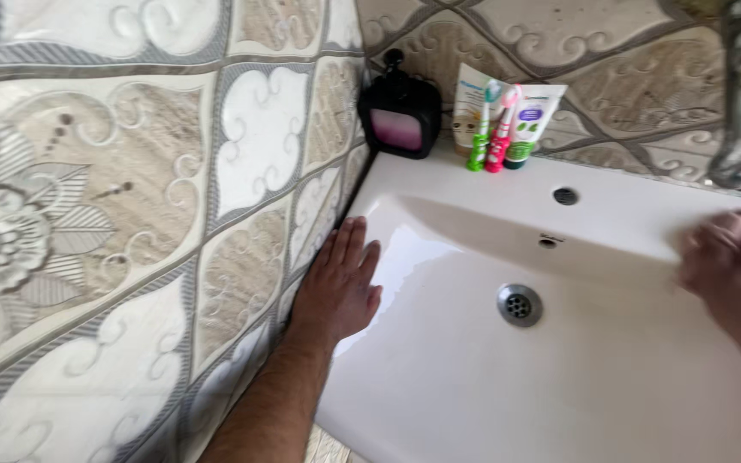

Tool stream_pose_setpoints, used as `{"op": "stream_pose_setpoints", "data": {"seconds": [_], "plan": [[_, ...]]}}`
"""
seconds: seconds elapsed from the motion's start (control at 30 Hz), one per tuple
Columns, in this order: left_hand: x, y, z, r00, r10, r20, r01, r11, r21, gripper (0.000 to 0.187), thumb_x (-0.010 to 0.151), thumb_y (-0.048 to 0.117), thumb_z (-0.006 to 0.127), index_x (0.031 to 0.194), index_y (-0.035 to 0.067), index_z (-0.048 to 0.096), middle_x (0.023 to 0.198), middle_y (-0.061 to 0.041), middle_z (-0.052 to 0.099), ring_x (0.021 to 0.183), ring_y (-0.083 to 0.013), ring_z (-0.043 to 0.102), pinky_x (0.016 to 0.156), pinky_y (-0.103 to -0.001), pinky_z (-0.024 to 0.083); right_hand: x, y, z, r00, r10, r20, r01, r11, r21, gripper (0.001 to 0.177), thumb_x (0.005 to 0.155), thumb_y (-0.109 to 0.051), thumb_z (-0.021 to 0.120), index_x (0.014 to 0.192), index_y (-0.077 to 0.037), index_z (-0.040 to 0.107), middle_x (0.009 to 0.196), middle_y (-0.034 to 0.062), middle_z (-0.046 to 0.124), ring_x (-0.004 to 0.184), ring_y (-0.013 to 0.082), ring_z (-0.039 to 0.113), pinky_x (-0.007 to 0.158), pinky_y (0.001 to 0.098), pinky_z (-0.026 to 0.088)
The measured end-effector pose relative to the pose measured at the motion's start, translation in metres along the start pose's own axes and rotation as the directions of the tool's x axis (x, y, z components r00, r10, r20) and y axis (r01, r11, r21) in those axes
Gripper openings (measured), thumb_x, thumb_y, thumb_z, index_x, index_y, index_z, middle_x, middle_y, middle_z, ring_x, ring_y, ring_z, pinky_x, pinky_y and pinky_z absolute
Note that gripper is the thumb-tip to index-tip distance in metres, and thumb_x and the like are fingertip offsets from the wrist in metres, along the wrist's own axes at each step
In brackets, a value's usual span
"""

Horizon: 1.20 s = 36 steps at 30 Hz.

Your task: The person rinses toothbrushes and toothpaste tubes under running water, then uses a cloth to wipe the sink basin and faucet area. The person also washes and wrings out the cloth before continuing to wipe the sink surface.

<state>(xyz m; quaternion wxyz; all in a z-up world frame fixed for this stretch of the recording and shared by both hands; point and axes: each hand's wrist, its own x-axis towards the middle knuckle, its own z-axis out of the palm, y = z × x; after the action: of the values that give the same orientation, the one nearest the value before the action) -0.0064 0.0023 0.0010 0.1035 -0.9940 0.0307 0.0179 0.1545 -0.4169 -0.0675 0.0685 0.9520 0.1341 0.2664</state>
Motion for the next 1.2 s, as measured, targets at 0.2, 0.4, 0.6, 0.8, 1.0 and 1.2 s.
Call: {"op": "stream_pose_setpoints", "data": {"seconds": [0.2, 0.4, 0.6, 0.8, 1.0, 1.2], "plan": [[0.005, 0.005, 0.006, 1.0, 0.002, -0.005, -0.002, 1.0, 0.004, 0.068, 0.094, 0.041, 0.053, 0.15, 0.006, 0.037, 0.166, -0.021, 0.013, 0.153, -0.0313, 0.011, 0.124, -0.043, 0.012, 0.021, 0.037, -0.021, 0.997, 0.035, 0.064, -0.044, 0.987, 0.156, 0.046, 0.117, -0.042, 0.038, 0.131, -0.004, 0.061, 0.122, 0.0175, 0.06, 0.125, 0.0391, 0.055, 0.108, 0.0618, 0.041], [0.006, 0.008, -0.009, 0.999, -0.003, 0.04, 0.0, 0.998, 0.067, 0.067, 0.095, 0.042, 0.05, 0.151, 0.009, 0.036, 0.166, -0.02, 0.013, 0.154, -0.0304, 0.011, 0.124, -0.041, 0.011, -0.138, 0.058, -0.094, 0.965, 0.017, 0.261, 0.021, 0.99, -0.141, 0.05, 0.093, -0.04, 0.048, 0.137, -0.019, 0.059, 0.152, 0.0121, 0.056, 0.14, 0.0324, 0.05, 0.12, 0.0503, 0.04], [0.007, 0.011, 0.002, 0.997, -0.018, 0.08, 0.004, 0.986, 0.164, 0.07, 0.096, 0.046, 0.045, 0.156, 0.012, 0.035, 0.171, -0.02, 0.011, 0.153, -0.0292, 0.01, 0.124, -0.041, 0.011, -0.15, 0.082, -0.078, 0.968, -0.106, 0.229, 0.13, 0.987, -0.094, 0.064, 0.09, -0.034, 0.049, 0.147, -0.005, 0.046, 0.15, 0.0167, 0.052, 0.149, 0.0386, 0.043, 0.119, 0.0541, 0.041], [0.007, 0.015, 0.006, 0.996, -0.046, 0.082, 0.03, 0.983, 0.18, 0.069, 0.096, 0.047, 0.045, 0.155, 0.013, 0.033, 0.167, -0.018, 0.01, 0.155, -0.0308, 0.009, 0.125, -0.042, 0.01, -0.04, 0.112, -0.023, 0.969, 0.096, 0.227, -0.138, 0.975, 0.176, 0.057, 0.107, -0.033, 0.047, 0.154, -0.002, 0.04, 0.159, 0.029, 0.038, 0.137, 0.051, 0.043, 0.11, 0.059, 0.041], [0.0, 0.117, -0.013, 0.914, -0.136, 0.381, 0.123, 0.991, 0.058, 0.08, 0.1, 0.06, 0.043, 0.161, 0.01, 0.027, 0.171, -0.023, 0.002, 0.157, -0.0443, 0.003, 0.124, -0.06, 0.002, -0.203, 0.074, -0.115, 0.935, -0.113, 0.337, 0.089, 0.992, 0.085, 0.053, 0.094, -0.03, 0.042, 0.143, -0.01, 0.048, 0.148, 0.0111, 0.045, 0.151, 0.0366, 0.03, 0.119, 0.0616, 0.03], [-0.017, 0.204, 0.014, 0.77, 0.039, 0.637, 0.203, 0.932, -0.302, 0.096, 0.099, 0.069, 0.035, 0.165, 0.015, -0.009, 0.171, -0.017, -0.022, 0.157, -0.0369, -0.024, 0.122, -0.062, -0.015, -0.168, 0.061, -0.13, 0.953, -0.304, -0.016, 0.304, 0.947, 0.107, 0.055, 0.092, -0.047, 0.044, 0.133, -0.011, 0.054, 0.151, 0.0194, 0.047, 0.147, 0.0366, 0.038, 0.115, 0.0684, 0.028]]}}
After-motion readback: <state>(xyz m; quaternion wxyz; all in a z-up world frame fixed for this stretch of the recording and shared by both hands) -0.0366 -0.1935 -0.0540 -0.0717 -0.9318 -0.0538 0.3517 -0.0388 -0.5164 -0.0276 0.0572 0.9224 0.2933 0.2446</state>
